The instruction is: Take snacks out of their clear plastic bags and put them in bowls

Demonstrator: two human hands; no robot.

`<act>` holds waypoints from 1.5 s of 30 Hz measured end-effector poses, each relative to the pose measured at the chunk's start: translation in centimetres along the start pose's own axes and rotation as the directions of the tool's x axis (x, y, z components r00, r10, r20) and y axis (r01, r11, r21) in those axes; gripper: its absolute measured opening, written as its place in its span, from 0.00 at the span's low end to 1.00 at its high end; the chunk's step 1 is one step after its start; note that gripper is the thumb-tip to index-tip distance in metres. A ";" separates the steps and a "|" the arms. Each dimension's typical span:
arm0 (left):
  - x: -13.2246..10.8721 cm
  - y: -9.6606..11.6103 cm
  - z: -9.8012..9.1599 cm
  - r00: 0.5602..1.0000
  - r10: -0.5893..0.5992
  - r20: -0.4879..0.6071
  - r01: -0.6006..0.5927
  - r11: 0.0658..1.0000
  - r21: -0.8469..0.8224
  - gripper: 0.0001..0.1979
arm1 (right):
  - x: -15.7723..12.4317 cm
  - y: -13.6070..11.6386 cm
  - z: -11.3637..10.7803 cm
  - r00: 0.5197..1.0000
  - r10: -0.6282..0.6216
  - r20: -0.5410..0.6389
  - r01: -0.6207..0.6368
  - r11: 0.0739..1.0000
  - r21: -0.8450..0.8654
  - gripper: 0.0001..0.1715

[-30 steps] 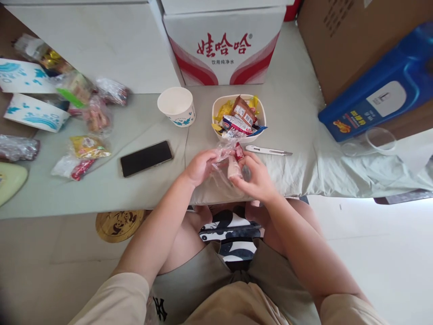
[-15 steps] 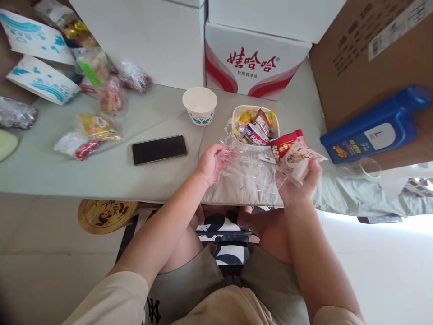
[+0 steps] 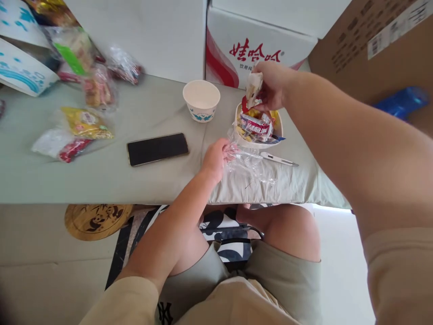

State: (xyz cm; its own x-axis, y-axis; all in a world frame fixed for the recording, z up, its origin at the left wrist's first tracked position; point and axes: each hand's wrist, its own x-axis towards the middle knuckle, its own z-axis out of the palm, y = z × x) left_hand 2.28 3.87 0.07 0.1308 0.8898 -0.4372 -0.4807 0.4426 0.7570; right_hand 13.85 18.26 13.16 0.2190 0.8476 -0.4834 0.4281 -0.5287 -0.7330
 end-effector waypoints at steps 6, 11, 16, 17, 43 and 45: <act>-0.7 0.3 -0.6 1.000 0.013 0.024 -0.013 1.000 -0.020 0.17 | 2.0 0.8 2.0 0.997 0.043 -0.059 -0.050 0.992 -0.115 0.18; -0.8 0.6 -0.6 1.000 -0.007 0.023 0.007 1.000 -0.027 0.17 | 2.9 1.7 3.7 0.998 0.015 -0.058 -0.025 0.984 -0.178 0.19; -0.9 0.6 -0.7 1.000 0.003 0.030 -0.003 1.000 -0.014 0.17 | 1.7 1.0 1.0 0.947 -0.257 -0.192 0.214 0.953 -0.216 0.19; -0.9 0.6 -0.8 1.000 0.005 0.030 -0.005 1.000 -0.010 0.17 | 1.3 1.3 -0.2 0.938 -0.281 -0.205 0.243 0.951 -0.189 0.17; 1.8 -0.1 -1.6 0.988 0.029 -0.151 -0.013 0.994 0.110 0.13 | -6.7 19.9 -4.9 0.501 -0.864 0.057 0.801 0.438 -0.407 0.23; 1.7 0.3 -1.9 0.988 0.021 -0.153 0.006 0.985 0.172 0.14 | -9.1 23.7 -2.9 0.487 -0.829 0.275 0.842 0.361 -0.402 0.32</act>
State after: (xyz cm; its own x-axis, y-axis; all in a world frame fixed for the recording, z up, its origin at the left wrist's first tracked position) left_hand 0.67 5.29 -1.38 -0.0139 0.8714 -0.4904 -0.3240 0.4600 0.8267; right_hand 24.57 -1.81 1.55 -0.4896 0.8381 0.2408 0.6910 0.5413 -0.4791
